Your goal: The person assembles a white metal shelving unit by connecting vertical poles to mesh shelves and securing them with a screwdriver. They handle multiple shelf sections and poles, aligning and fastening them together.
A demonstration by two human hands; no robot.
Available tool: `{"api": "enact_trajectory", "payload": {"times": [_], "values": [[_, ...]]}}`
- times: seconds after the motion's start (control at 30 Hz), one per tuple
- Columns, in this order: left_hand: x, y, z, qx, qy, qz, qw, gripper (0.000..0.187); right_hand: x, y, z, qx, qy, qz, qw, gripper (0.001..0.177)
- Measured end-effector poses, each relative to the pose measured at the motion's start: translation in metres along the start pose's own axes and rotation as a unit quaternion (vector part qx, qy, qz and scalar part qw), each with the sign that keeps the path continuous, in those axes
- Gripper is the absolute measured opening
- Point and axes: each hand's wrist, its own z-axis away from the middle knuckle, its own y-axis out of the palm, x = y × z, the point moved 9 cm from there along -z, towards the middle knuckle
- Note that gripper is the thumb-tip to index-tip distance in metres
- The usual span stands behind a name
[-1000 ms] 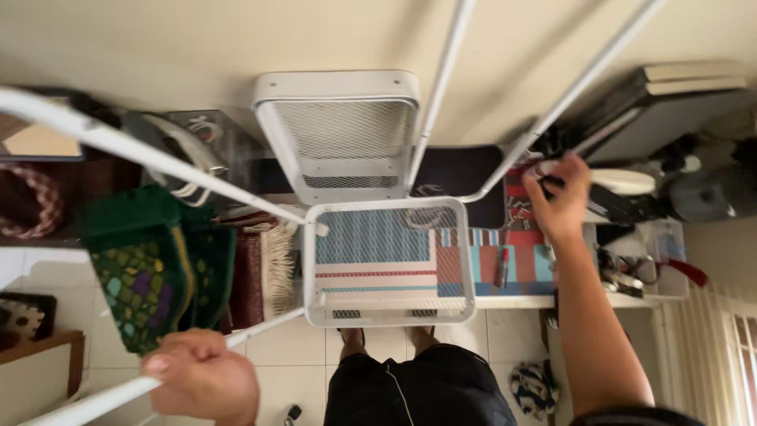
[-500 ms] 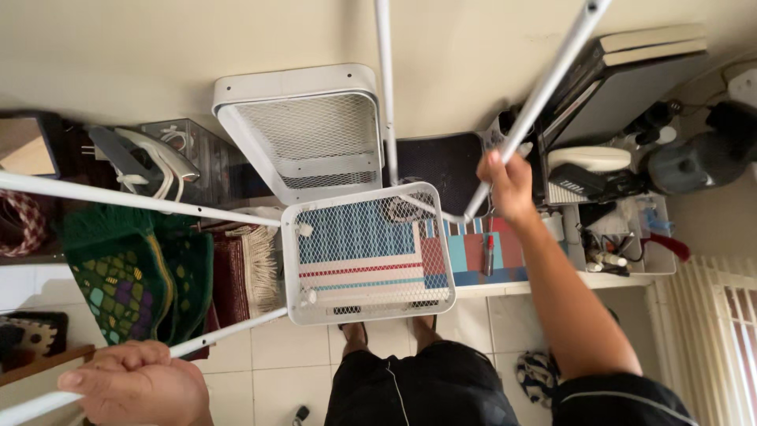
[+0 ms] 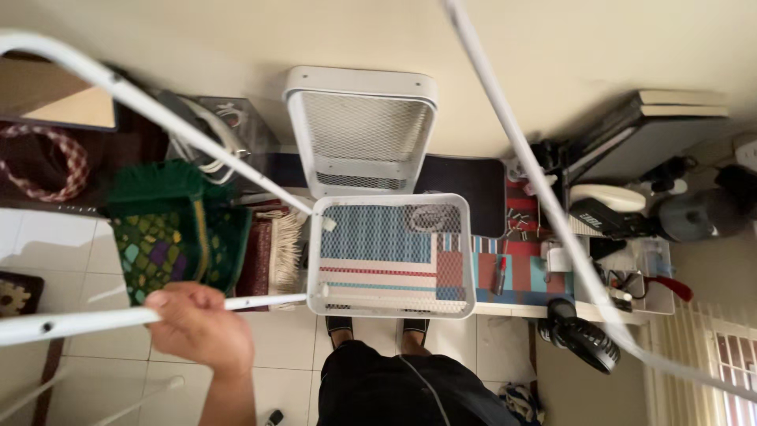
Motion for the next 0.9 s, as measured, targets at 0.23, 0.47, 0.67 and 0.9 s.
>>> {"api": "enact_trajectory", "payload": {"times": [0.23,0.47,0.67,0.9], "values": [[0.003,0.000,-0.008,0.064,-0.009,0.098,0.993,0.045,0.027,0.066,-0.039,0.192,0.056,0.415,0.887,0.015],[0.010,-0.008,-0.014,0.091,-0.024,0.116,0.989,0.045,0.066,0.051,-0.056,0.341,0.081,0.652,0.672,0.019],[0.018,-0.011,-0.014,0.082,-0.020,0.114,0.990,0.042,0.013,0.110,-0.044,0.439,0.079,0.696,0.563,0.022],[-0.005,0.002,-0.017,0.072,0.073,0.077,0.992,0.031,-0.025,0.261,-0.066,0.461,0.047,0.656,0.596,0.031]]}}
